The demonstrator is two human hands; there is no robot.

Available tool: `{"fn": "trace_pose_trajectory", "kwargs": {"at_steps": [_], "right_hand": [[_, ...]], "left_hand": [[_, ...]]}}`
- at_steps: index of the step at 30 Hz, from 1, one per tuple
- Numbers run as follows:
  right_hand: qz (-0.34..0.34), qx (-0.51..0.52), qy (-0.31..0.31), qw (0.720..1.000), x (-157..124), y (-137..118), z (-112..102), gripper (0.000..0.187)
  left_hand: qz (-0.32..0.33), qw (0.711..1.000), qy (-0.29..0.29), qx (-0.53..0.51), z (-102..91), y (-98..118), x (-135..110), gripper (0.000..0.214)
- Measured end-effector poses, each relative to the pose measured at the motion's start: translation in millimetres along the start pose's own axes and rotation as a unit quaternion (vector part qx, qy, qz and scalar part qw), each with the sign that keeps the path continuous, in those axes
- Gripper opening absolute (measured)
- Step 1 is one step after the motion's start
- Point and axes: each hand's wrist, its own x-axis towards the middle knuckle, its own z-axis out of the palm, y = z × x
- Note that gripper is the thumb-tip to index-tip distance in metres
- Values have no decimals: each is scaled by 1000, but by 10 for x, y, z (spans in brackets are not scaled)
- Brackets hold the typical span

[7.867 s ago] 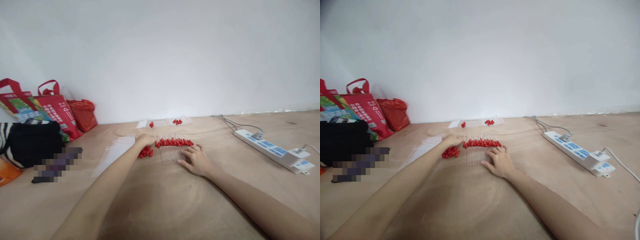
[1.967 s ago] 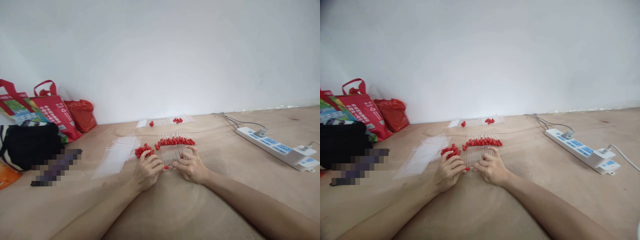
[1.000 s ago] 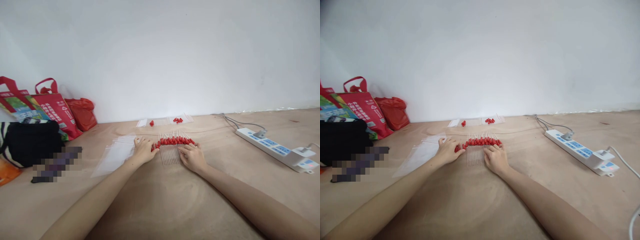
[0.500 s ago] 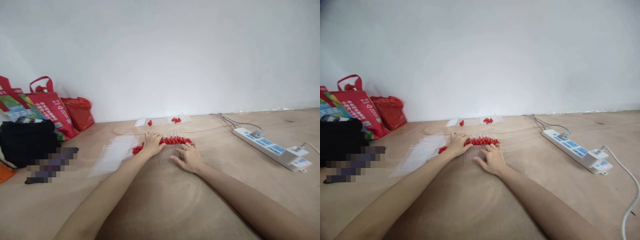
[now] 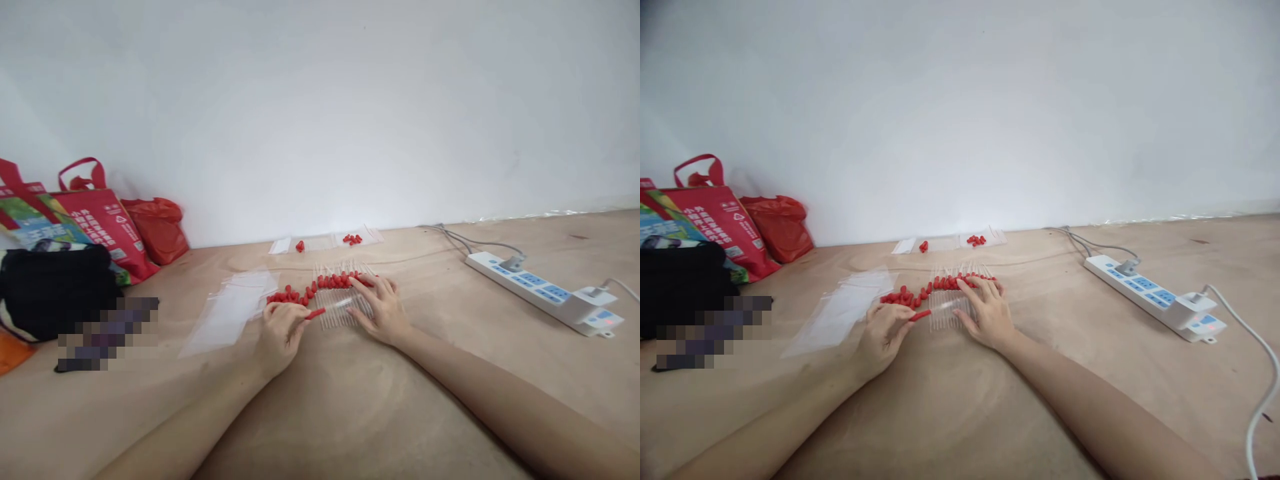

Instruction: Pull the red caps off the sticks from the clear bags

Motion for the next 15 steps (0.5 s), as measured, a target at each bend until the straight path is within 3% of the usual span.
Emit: {"fn": "trace_pose_trajectory", "kwargs": {"at_steps": [3, 6, 10, 15], "right_hand": [[-67, -11, -36, 997, 9, -45, -53, 50], [-111, -5, -57, 992, 12, -65, -61, 36], [-120, 9, -42, 992, 9, -61, -30, 18], [-124, 38, -25, 991, 17, -105, -45, 16]], "left_hand": [[17, 999, -27, -17, 28, 66, -28, 11], [28, 998, -32, -38, 49, 93, 12, 14], [39, 998, -41, -41, 36, 99, 37, 17], [25, 996, -83, -4, 19, 132, 38, 16]]}}
